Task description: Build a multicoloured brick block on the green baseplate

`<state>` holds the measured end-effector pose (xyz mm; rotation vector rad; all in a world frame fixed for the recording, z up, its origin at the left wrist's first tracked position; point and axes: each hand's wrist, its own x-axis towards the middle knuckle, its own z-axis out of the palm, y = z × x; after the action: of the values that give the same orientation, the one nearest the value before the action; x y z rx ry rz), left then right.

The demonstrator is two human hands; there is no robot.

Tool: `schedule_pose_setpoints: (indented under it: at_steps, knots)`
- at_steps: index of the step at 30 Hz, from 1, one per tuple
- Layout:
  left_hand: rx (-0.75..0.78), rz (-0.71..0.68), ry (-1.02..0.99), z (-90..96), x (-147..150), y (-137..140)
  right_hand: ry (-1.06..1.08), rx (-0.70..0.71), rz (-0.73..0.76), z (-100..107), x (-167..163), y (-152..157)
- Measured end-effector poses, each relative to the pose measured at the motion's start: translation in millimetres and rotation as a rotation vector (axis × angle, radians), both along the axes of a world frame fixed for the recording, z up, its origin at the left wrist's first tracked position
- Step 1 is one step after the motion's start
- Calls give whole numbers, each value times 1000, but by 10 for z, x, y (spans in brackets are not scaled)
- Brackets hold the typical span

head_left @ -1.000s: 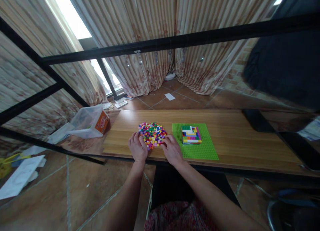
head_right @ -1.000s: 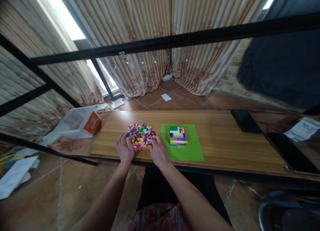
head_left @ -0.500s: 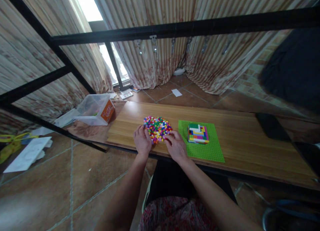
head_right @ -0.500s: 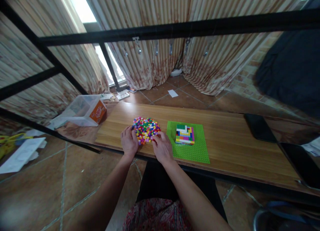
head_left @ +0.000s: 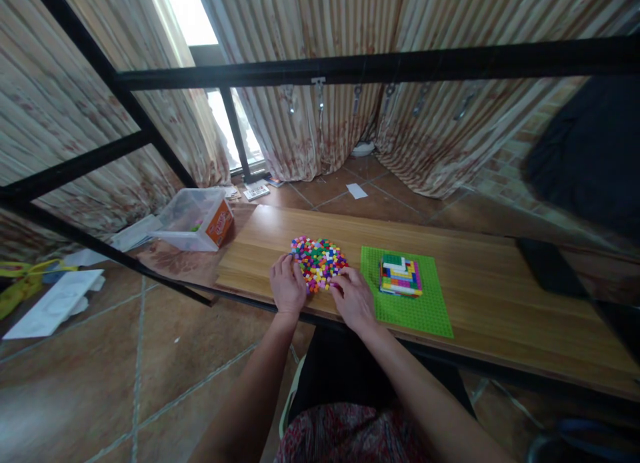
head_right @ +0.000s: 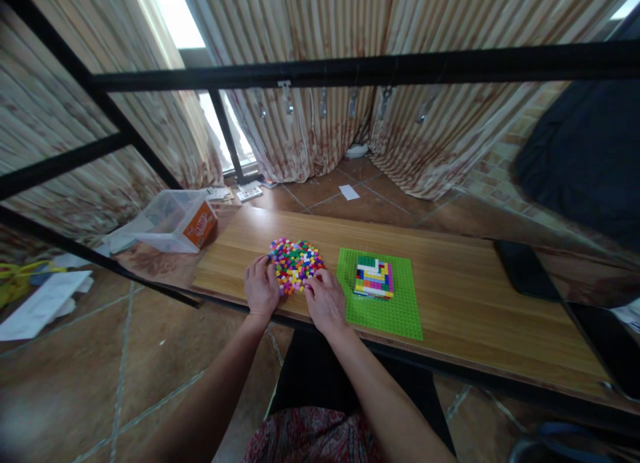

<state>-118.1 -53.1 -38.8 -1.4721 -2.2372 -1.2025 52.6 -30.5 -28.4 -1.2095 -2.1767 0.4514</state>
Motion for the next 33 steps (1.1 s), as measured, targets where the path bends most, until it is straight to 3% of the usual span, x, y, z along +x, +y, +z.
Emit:
schedule_pose_setpoints:
  at_steps: [4,8,16,24,28,33]
  knots:
    - [12,-1,-2,-12,-10,-5,12,11,8,35,-4,-3]
    - [13,8,1,-17,-11,-10,154,10,-9,67,-3,20]
    - [6,3,-1,-29,-12,-16,466,-236,-155,99,-62,180]
    - [11,-6,-15,-34,-15,-16,610,-277,-252,-26,-90,321]
    - [17,-14,-16,-37,-16,-19,609,-234,-357,-39,-82,380]
    - [17,-2,-18,-38,-11,-19,385,-145,-339,-22,-73,493]
